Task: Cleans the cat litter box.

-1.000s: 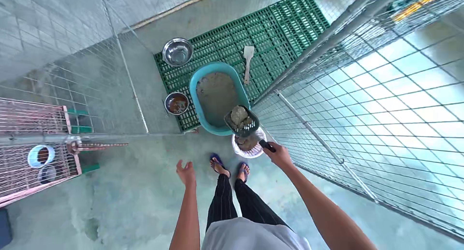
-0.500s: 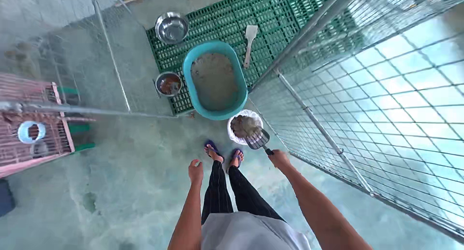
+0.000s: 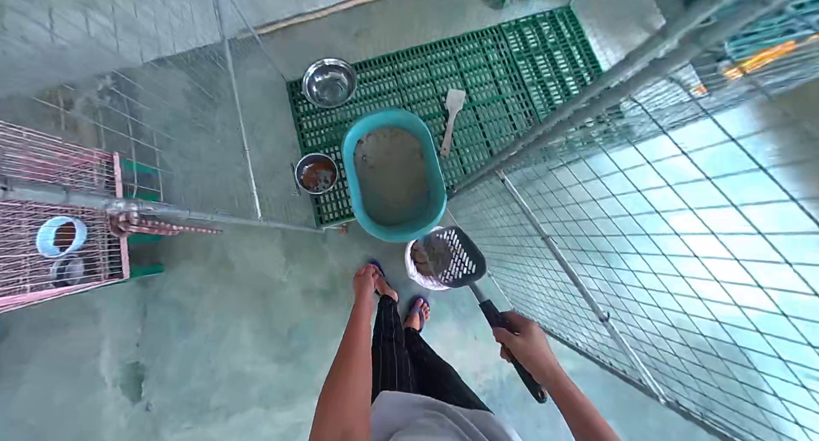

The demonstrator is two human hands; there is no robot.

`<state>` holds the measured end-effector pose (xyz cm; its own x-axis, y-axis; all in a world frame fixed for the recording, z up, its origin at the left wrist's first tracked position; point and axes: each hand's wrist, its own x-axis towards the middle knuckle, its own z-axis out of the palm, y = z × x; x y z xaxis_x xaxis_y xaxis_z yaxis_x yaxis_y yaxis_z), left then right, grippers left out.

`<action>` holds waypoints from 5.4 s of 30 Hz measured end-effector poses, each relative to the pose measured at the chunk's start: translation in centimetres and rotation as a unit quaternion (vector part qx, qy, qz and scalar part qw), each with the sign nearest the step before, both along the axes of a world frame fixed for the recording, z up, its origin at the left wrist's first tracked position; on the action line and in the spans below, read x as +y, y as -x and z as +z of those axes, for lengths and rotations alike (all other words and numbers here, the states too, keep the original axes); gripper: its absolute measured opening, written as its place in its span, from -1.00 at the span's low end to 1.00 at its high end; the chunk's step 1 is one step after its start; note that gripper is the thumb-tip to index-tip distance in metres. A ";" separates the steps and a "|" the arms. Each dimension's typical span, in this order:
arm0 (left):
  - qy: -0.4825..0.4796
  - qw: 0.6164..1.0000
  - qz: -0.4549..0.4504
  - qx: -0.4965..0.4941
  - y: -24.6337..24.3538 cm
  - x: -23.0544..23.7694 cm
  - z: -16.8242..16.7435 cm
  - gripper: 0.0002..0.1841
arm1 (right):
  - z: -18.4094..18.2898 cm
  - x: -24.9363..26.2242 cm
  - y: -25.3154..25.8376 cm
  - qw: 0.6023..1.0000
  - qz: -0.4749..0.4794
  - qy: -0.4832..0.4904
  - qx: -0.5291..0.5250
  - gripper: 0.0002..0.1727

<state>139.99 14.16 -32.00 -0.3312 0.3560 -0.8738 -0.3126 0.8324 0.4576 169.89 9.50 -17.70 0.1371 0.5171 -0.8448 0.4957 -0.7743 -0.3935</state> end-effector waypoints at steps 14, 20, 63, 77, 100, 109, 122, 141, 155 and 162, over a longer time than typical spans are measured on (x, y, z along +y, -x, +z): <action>-0.035 0.972 0.180 -0.143 -3.0 9.8 -7.5 -0.30 | -8.8 23.0 19.3 0.992 0.089 0.081 0.040 -0.59; -0.039 0.968 0.187 -0.163 -1.9 10.1 -7.7 -0.22 | -13.7 29.7 25.3 0.996 -0.078 0.019 0.045 -0.64; 0.087 0.993 0.077 -0.036 3.5 -13.0 -3.3 -0.45 | -8.5 15.4 9.7 0.984 0.155 -0.063 -0.059 -0.51; 0.083 0.996 -0.009 -0.030 0.4 -12.8 -2.6 -0.51 | -6.2 6.4 2.3 0.993 0.109 -0.021 -0.036 -0.46; -0.003 0.980 0.168 -0.105 -2.0 12.1 -2.7 -0.42 | -0.3 0.6 0.2 0.994 -0.053 0.080 -0.059 -0.60; -0.041 0.962 0.231 -0.138 -4.4 12.7 -8.3 -0.59 | -5.1 20.4 10.8 0.997 -0.033 0.042 0.053 -0.60; -0.134 0.921 0.286 -0.227 -5.3 6.6 -15.5 -0.56 | -13.5 23.1 13.6 0.996 -0.038 -0.079 -0.009 -0.50; -0.026 0.981 0.074 -0.176 3.6 5.6 -5.0 -0.41 | -9.5 18.9 9.6 0.986 0.024 -0.161 -0.027 -0.53; 0.089 0.978 0.169 -0.087 8.0 -12.2 -3.8 -0.51 | -7.5 15.5 11.8 0.992 0.040 -0.114 -0.041 -0.55; 0.055 0.979 0.169 -0.099 6.6 -11.6 -3.4 -0.49 | -7.2 14.7 11.7 0.993 0.043 -0.108 -0.031 -0.55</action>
<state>133.35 2.55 -35.41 -0.2335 0.1559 -0.9598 -0.6524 0.7068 0.2735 158.20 24.16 -24.93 0.1340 0.6971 -0.7043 0.5847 -0.6295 -0.5118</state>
